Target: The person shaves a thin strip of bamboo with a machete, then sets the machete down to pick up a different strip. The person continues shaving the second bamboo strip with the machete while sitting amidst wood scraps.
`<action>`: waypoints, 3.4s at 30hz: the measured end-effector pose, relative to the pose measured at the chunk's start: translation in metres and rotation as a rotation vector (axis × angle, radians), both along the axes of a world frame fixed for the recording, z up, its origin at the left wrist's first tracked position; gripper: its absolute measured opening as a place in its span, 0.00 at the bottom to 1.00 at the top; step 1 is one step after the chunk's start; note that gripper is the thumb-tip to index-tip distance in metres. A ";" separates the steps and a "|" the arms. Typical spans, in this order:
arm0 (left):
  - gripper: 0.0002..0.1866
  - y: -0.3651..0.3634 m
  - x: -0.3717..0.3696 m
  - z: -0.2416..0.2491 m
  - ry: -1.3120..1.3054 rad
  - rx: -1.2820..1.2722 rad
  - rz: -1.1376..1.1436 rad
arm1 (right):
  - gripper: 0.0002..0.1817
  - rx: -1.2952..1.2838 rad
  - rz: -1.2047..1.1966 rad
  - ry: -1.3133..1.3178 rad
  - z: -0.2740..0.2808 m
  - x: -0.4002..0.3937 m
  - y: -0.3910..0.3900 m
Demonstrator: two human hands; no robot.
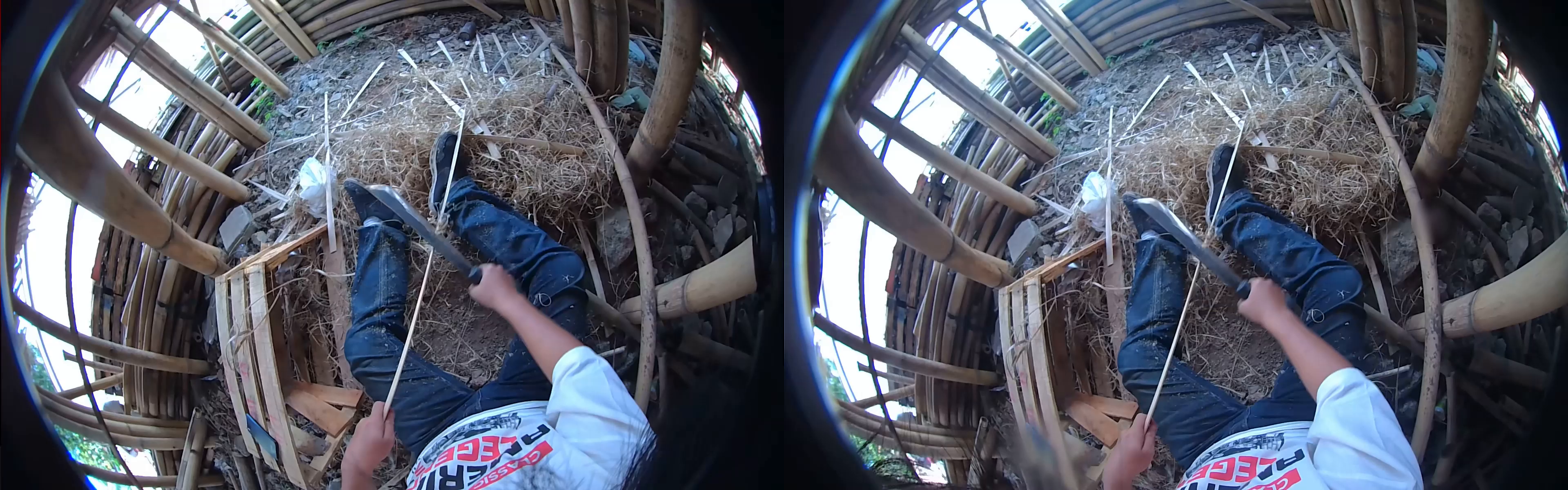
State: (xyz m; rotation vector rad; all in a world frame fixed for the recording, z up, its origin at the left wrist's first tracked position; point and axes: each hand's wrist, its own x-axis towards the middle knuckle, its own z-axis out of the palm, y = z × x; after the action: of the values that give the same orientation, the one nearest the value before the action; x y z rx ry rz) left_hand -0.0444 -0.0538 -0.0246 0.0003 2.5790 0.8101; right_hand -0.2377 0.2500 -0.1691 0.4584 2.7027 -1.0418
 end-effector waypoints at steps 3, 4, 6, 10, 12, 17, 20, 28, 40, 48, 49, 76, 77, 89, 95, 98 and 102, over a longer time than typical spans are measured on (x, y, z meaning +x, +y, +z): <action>0.11 0.005 -0.001 -0.013 0.021 0.019 -0.027 | 0.17 -0.296 -0.104 0.065 -0.018 0.034 -0.039; 0.13 0.008 0.000 -0.014 0.046 0.049 -0.040 | 0.16 -0.326 -0.133 0.092 -0.010 0.045 -0.050; 0.14 0.016 -0.001 -0.012 -0.046 0.020 -0.017 | 0.15 -0.439 -0.148 0.081 -0.021 0.063 -0.068; 0.18 0.019 -0.012 -0.005 -0.193 0.071 0.057 | 0.15 -0.508 -0.098 0.069 -0.019 0.086 -0.073; 0.18 0.023 -0.020 0.001 -0.177 0.077 0.039 | 0.16 -0.507 -0.061 0.071 -0.012 0.094 -0.068; 0.17 0.044 -0.037 -0.005 -0.122 0.184 0.000 | 0.17 -0.451 0.077 0.038 0.022 0.108 -0.058; 0.17 0.061 -0.050 -0.002 -0.173 0.210 0.063 | 0.18 -0.454 0.148 0.043 0.040 0.114 -0.056; 0.18 0.033 -0.042 -0.019 -0.147 0.330 0.147 | 0.21 -0.284 0.296 -0.093 0.057 0.085 -0.018; 0.11 0.025 -0.020 -0.005 0.142 0.124 0.300 | 0.30 -0.259 0.376 0.099 0.078 0.113 -0.040; 0.09 0.050 -0.017 0.025 0.218 0.001 0.150 | 0.35 -0.203 0.511 0.167 0.095 0.123 -0.053; 0.09 0.050 -0.017 0.025 0.201 0.010 0.148 | 0.33 -0.196 0.510 0.138 0.095 0.122 -0.053; 0.17 0.046 0.033 0.036 0.157 0.142 0.086 | 0.34 0.179 0.397 0.229 0.117 0.088 -0.018; 0.17 0.046 0.034 0.036 0.156 0.145 0.088 | 0.35 0.177 0.393 0.214 0.118 0.085 -0.019; 0.17 0.049 0.041 0.034 0.073 0.108 0.070 | 0.42 0.108 0.235 0.163 0.079 0.032 -0.002; 0.17 0.042 0.034 0.038 0.090 0.086 0.089 | 0.43 0.327 0.315 0.161 0.094 0.027 -0.011; 0.17 0.041 0.029 0.038 0.066 0.075 0.106 | 0.43 0.362 0.323 0.168 0.092 0.022 -0.012; 0.17 0.042 0.020 0.033 0.062 0.111 0.123 | 0.43 0.365 0.322 0.187 0.085 0.013 -0.008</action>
State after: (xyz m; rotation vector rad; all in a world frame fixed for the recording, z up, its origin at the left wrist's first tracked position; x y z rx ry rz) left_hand -0.0240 -0.0119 0.0085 -0.1016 2.6091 1.0126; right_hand -0.2251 0.2419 -0.0840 -0.0290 3.0063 -0.5309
